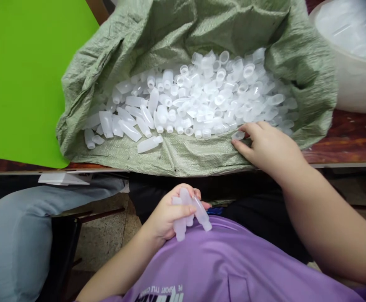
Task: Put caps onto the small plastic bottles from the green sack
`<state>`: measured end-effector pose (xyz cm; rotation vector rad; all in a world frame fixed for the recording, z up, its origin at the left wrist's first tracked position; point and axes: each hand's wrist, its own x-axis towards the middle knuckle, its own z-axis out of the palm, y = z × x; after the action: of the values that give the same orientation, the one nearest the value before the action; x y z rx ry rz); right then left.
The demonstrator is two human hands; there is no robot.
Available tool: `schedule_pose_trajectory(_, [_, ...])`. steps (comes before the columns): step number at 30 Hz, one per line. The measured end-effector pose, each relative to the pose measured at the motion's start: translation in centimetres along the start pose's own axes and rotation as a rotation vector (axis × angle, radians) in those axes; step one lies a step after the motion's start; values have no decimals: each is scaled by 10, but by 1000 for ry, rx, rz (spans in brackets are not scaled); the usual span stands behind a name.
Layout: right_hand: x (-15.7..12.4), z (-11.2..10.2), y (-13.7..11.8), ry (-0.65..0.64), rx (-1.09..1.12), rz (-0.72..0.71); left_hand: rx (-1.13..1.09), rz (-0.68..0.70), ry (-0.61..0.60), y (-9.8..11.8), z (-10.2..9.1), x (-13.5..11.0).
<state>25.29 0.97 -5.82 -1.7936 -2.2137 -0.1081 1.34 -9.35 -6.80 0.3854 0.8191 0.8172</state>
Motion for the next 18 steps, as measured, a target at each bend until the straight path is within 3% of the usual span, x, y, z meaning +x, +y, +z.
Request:
schedule_pose_trajectory(4, [-11, -11, -5, 94, 201, 21, -175, -169, 155, -10, -7, 15])
schedule_pose_trajectory(7, [-33, -25, -11, 153, 390, -134, -241, -231, 316, -14, -10, 27])
schedule_pose_trajectory(10, [-60, -30, -22, -61, 479, -358, -273, -220, 371, -16, -10, 36])
schedule_pose_trajectory(13, [-85, -13, -36, -287, 392, -374, -296, -174, 371, -19, -8, 42])
schedule_pose_trajectory(18, [-103, 29, -52, -316, 278, -358, -282, -77, 456, -26, 0, 50])
